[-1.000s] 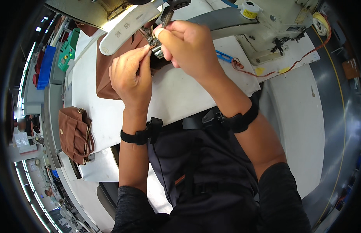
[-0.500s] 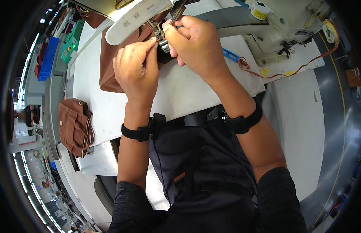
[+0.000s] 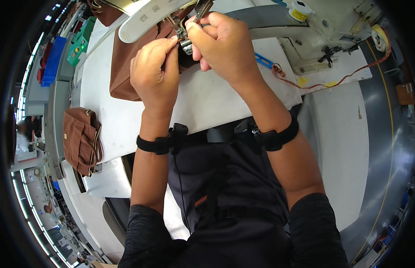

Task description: Sewing the top edge and zipper area of a brown leather handbag using an industrial sewing machine.

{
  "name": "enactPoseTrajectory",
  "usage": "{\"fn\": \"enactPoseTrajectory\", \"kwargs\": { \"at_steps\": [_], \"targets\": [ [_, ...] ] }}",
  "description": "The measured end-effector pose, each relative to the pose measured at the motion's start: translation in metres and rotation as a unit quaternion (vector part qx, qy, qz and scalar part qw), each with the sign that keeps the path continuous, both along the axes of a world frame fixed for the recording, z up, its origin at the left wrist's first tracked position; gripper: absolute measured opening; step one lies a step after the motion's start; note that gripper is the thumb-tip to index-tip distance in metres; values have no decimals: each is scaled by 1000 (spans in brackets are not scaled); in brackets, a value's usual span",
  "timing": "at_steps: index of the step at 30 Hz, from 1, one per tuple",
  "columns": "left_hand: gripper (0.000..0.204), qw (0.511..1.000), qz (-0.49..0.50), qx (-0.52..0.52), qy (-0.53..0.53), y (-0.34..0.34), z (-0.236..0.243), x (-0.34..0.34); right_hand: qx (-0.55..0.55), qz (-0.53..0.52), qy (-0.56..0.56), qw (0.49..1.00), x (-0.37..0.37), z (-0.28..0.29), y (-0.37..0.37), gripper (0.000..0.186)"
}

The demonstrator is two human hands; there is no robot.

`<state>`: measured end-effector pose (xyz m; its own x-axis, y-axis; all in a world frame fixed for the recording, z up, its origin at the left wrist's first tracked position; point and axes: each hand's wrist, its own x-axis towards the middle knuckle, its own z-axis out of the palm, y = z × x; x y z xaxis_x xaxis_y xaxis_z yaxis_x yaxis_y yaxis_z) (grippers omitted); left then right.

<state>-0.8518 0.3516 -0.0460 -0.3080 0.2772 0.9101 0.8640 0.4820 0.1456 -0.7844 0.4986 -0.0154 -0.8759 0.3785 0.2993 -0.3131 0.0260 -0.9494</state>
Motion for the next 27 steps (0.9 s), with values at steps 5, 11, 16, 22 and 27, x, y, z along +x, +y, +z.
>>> {"fn": "enactPoseTrajectory", "kwargs": {
  "at_steps": [5,11,16,22,27],
  "targets": [
    [14,999,-3,-30,-11,-5,4,-1,-4,-5,-43,999,2,5,-1,18],
    [13,1000,-6,-24,0,-2,9,-1,0,4,-30,1000,1,5,1,28],
    [12,999,-10,-30,-6,-5,8,-3,3,-4,-33,999,1,4,1,27],
    [24,995,-12,-65,-78,-21,4,-3,-19,8,-70,997,3,10,1,25],
    [37,978,49,-198,-48,-95,13,-12,-34,26,-36,998,6,9,3,29]
  ]
}}
